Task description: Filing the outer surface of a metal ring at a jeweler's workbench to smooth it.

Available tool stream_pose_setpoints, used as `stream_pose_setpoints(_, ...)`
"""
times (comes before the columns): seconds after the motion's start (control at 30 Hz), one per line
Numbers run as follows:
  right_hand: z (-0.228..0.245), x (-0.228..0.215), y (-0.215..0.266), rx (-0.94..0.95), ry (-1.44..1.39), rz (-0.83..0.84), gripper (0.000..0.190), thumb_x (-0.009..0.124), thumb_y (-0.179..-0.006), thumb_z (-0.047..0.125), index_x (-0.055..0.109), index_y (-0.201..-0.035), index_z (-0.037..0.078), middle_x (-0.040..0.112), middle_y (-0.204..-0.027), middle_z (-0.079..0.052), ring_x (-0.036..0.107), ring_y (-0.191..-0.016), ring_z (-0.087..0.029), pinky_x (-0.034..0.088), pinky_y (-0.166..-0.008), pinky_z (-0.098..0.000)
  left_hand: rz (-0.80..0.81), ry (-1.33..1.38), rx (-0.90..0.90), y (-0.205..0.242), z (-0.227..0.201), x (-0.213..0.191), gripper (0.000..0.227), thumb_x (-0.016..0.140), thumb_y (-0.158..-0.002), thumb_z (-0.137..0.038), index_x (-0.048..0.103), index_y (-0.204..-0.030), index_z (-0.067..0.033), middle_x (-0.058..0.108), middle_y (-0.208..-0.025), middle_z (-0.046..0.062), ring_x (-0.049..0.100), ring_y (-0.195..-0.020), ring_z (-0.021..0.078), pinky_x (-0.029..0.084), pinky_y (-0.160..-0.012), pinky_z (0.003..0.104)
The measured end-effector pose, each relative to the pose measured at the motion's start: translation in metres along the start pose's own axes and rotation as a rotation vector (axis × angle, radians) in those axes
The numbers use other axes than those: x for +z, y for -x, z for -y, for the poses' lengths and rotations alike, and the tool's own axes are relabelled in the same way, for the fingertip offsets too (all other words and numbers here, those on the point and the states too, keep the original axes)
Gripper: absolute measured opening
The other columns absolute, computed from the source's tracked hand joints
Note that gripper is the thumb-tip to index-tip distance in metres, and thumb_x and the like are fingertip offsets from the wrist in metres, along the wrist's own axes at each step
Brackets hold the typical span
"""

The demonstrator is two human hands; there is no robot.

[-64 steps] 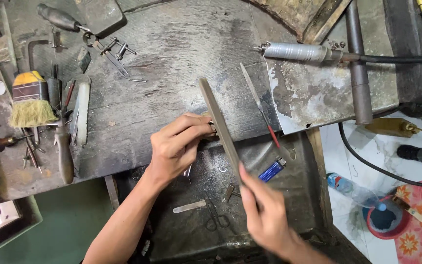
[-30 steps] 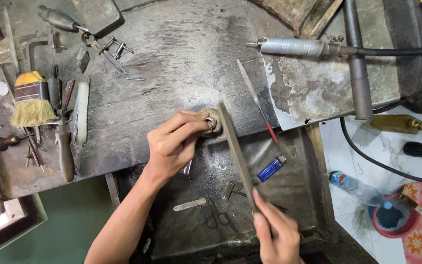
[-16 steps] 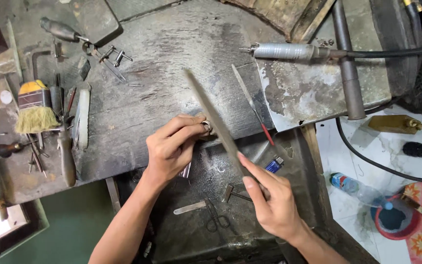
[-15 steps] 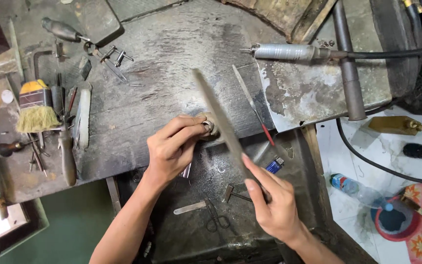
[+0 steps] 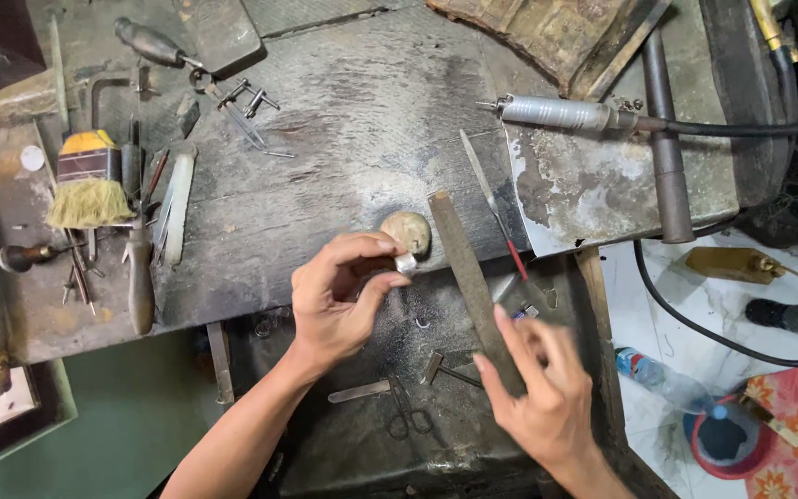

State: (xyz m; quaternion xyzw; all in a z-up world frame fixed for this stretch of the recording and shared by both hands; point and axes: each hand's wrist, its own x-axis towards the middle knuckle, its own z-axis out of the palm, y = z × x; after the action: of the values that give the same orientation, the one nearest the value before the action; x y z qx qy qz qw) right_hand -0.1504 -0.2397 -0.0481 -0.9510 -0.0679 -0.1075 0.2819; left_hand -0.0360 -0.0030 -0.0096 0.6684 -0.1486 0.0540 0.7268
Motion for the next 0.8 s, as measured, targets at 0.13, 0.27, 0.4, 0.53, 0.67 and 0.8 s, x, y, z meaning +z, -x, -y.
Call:
stream_pose_setpoints(0.13, 0.063, -0.044, -0.073, -0.068, -0.156, -0.104, 0.044, 0.079, -0.073, -0.001, 0.068, -0.115, -0.007, 0.064, -0.115, -0.019, 0.062, -0.098, -0.030, 0.055, -0.087, -0.0376, 0.022, 0.025, 0.043, 0.004, -0.001, 0.004, 0.034, 0.075, -0.086, 0.014, 0.060, -0.114, 0.0030, 0.067, -0.115, 0.015, 0.072, -0.101, 0.0215, 0.066, -0.089, 0.029)
stream_pose_setpoints(0.27, 0.080, -0.043, -0.102, -0.187, -0.307, -0.127, 0.031, 0.077, -0.078, -0.005, 0.069, -0.108, -0.008, 0.066, -0.106, -0.019, 0.064, -0.088, -0.027, 0.055, -0.077, -0.0331, 0.040, -0.079, 0.101, 0.005, -0.003, 0.006, 0.038, 0.077, -0.083, 0.015, 0.061, -0.115, 0.0015, 0.070, -0.111, 0.014, 0.074, -0.096, 0.0210, 0.064, -0.082, 0.028)
stream_pose_setpoints(0.4, 0.092, -0.041, -0.116, -0.194, -0.366, -0.107, 0.024, 0.075, -0.080, -0.007, 0.071, -0.103, -0.007, 0.068, -0.102, -0.016, 0.062, -0.081, -0.022, 0.050, -0.066, -0.0269, 0.069, -0.224, 0.136, 0.000, -0.013, 0.004, 0.039, 0.080, -0.080, 0.012, 0.067, -0.115, -0.0009, 0.070, -0.110, 0.011, 0.067, -0.085, 0.0166, 0.057, -0.075, 0.027)
stream_pose_setpoints(0.53, 0.093, -0.033, -0.118, -0.165, -0.390, -0.097, 0.019, 0.073, -0.080, -0.008, 0.070, -0.099, -0.009, 0.068, -0.103, -0.018, 0.062, -0.077, -0.019, 0.049, -0.061, -0.0242, 0.067, -0.221, 0.089, -0.001, -0.013, 0.005, 0.031, 0.081, -0.079, 0.010, 0.075, -0.106, -0.0051, 0.066, -0.104, 0.006, 0.058, -0.076, 0.0110, 0.049, -0.064, 0.023)
stream_pose_setpoints(0.67, 0.091, -0.024, -0.118, -0.150, -0.421, -0.102, 0.020, 0.072, -0.080, -0.010, 0.070, -0.099, -0.010, 0.068, -0.101, -0.017, 0.062, -0.076, -0.019, 0.051, -0.062, -0.0244, 0.063, -0.120, 0.024, -0.002, -0.011, 0.004, 0.025, 0.078, -0.082, 0.010, 0.072, -0.104, -0.0001, 0.067, -0.104, 0.009, 0.061, -0.076, 0.0110, 0.052, -0.064, 0.022)
stream_pose_setpoints(0.8, 0.090, -0.021, -0.117, -0.135, -0.429, -0.127, 0.022, 0.072, -0.078, -0.010, 0.069, -0.100, -0.012, 0.068, -0.099, -0.019, 0.065, -0.078, -0.022, 0.056, -0.068, -0.0283, 0.074, -0.093, 0.003, -0.003, -0.012, 0.003, 0.025, 0.077, -0.082, 0.010, 0.070, -0.104, 0.0015, 0.070, -0.106, 0.011, 0.064, -0.079, 0.0128, 0.055, -0.067, 0.023)
